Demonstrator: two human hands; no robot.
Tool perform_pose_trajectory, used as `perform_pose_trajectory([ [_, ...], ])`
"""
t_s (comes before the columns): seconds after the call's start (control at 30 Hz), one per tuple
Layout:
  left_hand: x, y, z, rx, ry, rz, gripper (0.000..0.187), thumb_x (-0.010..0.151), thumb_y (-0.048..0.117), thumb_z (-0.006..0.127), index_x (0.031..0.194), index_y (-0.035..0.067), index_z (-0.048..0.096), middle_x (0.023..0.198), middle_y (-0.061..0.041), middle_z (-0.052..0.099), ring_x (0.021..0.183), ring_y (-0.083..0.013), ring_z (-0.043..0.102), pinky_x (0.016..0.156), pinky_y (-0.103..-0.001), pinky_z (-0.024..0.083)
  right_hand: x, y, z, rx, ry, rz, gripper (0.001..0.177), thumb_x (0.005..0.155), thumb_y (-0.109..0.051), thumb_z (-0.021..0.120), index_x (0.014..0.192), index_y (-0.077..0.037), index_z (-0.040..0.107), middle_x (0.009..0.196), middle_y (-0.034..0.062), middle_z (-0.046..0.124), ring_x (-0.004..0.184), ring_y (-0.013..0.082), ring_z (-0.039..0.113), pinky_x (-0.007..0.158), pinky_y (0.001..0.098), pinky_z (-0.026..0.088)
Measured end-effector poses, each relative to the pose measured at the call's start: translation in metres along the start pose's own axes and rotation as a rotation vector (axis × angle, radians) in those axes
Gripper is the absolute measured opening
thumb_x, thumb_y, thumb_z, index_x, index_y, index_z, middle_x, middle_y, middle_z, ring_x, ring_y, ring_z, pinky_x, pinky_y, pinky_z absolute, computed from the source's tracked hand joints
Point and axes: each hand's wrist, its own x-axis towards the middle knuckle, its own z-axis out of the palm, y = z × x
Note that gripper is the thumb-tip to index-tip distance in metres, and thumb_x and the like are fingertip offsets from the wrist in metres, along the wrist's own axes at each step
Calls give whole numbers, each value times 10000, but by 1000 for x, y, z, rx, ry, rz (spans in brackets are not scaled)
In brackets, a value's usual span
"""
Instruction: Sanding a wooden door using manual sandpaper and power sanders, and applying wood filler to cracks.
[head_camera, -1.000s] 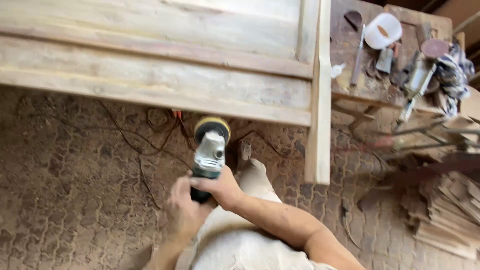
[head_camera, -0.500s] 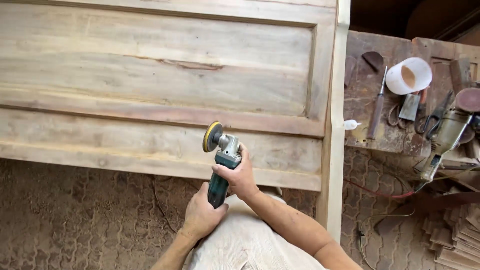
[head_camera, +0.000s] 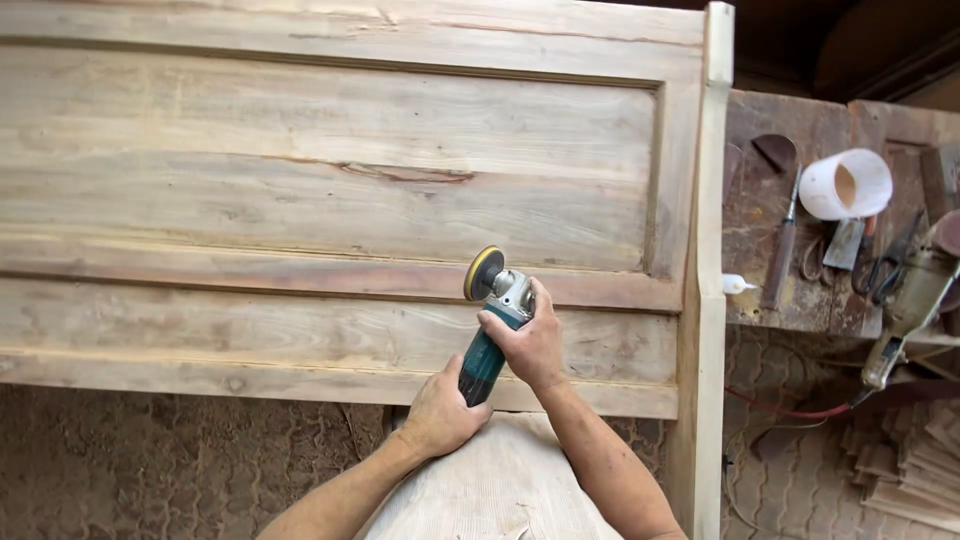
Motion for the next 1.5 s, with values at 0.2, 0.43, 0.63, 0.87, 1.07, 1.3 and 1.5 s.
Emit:
perform_pose_trajectory([
  [0.2, 17, -9, -44, -204, -86, 22, 419, 717, 226, 738, 1078, 103, 566, 752, -44, 669, 643, -206, 652, 659, -341, 569, 13, -29, 14, 261, -53, 118, 923, 726, -285, 824, 1471, -18, 349, 1268, 249, 619, 1044, 269, 696, 861, 342, 611],
  [0.43, 47, -12, -60, -228, -137, -5, 652, 662, 255, 757, 1269, 121, 562, 934, -91, 706, 833, -252, 689, 752, -377, 571, 15, -29, 39, 826, -374, 383, 427, 797, -140, 760, 1156, 51, 633, 1015, 175, 700, 901, 246, 643, 891, 371, 518],
  [0.63, 89, 61, -45, -53, 360, -68, 715, 713, 283, 806, 1319, 56, 502, 1128, -299, 688, 1096, -501, 664, 949, -624, 545, 59, -39, -9, 429, -355, 67, 614, 786, -274, 891, 1289, -32, 636, 1102, 231, 736, 1121, 364, 701, 940, 495, 563],
  [0.87, 202, 179, -98, 282, 125, 124, 755, 735, 392, 798, 1361, 81, 512, 1206, -320, 675, 1181, -517, 622, 1010, -638, 485, 79, 192, -195, -706, 526, -202, 590, 851, -378, 805, 1301, -24, 663, 1130, 222, 659, 1059, 411, 633, 903, 501, 512],
  [1.07, 365, 303, -76, 388, 206, 497, 704, 711, 215, 720, 1348, 51, 469, 936, -198, 719, 736, -409, 697, 673, -492, 569, 48, 213, -219, -565, 410, 258, 358, 1014, -336, 506, 1231, -113, 683, 991, 156, 757, 858, 406, 708, 716, 471, 547],
  [1.3, 452, 354, -38, 446, 297, 483, 681, 743, 139, 776, 1366, 82, 509, 1080, -171, 711, 926, -338, 751, 790, -439, 651, 55, 199, -223, -506, 362, 325, 371, 1024, -322, 490, 1275, -124, 677, 1054, 110, 765, 872, 328, 725, 698, 426, 568],
  [1.5, 482, 359, -31, 500, 390, 482, 608, 794, 256, 847, 1275, 14, 565, 942, -218, 720, 689, -349, 777, 574, -405, 696, 54, 202, -223, -501, 332, 304, 381, 1030, -304, 495, 1309, -98, 653, 1109, 94, 754, 892, 273, 728, 688, 378, 578],
])
